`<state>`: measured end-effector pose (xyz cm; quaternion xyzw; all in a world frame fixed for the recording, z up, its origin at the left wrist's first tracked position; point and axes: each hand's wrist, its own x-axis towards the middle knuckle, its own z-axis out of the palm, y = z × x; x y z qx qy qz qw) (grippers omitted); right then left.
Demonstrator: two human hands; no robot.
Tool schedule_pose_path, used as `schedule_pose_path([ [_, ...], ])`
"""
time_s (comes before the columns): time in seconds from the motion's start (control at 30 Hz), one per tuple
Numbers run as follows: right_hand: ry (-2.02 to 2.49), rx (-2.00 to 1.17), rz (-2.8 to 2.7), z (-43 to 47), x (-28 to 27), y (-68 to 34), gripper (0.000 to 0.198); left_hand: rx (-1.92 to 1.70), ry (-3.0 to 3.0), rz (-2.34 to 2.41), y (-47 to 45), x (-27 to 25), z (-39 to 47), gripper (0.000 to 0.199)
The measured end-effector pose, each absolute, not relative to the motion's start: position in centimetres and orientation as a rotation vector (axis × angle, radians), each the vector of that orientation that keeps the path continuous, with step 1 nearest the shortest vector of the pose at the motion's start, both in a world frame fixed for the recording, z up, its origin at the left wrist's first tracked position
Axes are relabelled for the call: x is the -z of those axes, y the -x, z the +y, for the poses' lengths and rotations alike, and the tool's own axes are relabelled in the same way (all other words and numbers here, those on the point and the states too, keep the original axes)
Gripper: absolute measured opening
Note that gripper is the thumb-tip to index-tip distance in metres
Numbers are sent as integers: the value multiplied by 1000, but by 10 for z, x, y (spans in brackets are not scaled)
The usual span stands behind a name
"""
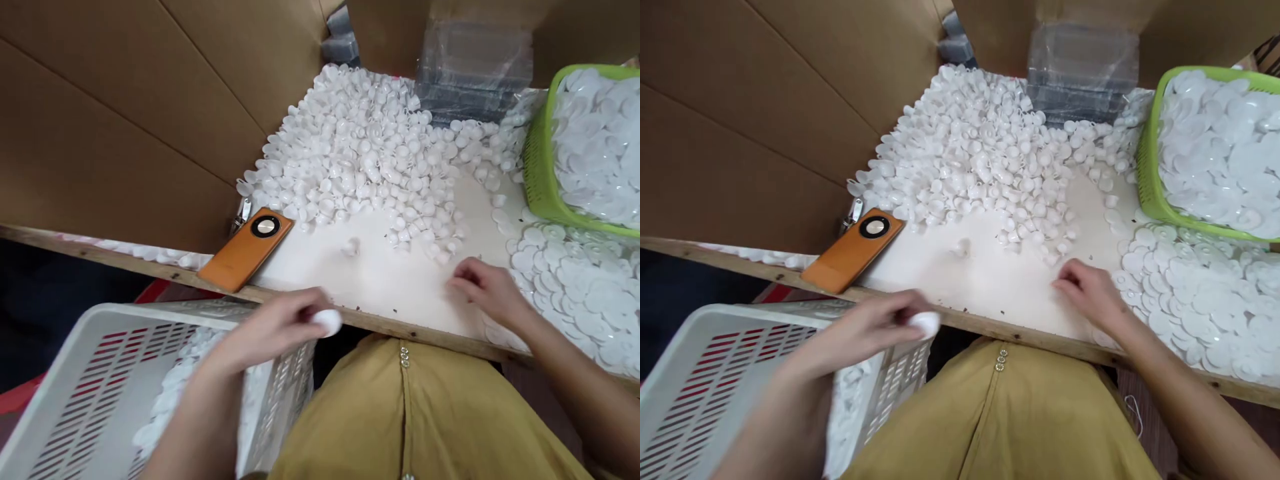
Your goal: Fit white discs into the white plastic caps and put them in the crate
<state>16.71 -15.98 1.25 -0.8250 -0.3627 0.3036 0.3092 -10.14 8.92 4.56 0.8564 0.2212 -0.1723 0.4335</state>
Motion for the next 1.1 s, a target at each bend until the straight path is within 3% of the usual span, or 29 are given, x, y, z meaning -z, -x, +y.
schedule_pose_path([
  [0.1, 2535, -470, -1076, -203, -9, -200, 21, 619, -2273, 1016, 205, -45, 127, 24],
  [0.23, 2641, -376, -1208, -226, 4, -219, 21, 853, -2224, 1428, 274, -35, 139, 20],
  [0.33, 2627, -457, -1153, -219, 4, -217, 20, 454, -2333, 1430, 237, -37, 117, 31],
  [0.5, 2414, -634, -1046, -193, -10, -199, 27, -159, -2441, 1199, 89, -30, 89, 36],
  [0.6, 2280, -766, -1033, -187, -13, -183, 27, -62, -2505, 1169, 27, -15, 92, 38],
  [0.7, 2199, -875, -928, -188, -7, -172, 27, 97, -2529, 1017, 7, -4, 93, 26],
  [0.9, 1794, -1058, -573, -162, -1, -154, 32, -145, -2274, 447, 3, 10, 49, 21],
  [1.1, 1729, -1160, -512, -109, 2, -134, 33, -142, -2416, 382, -9, 27, 30, 23],
])
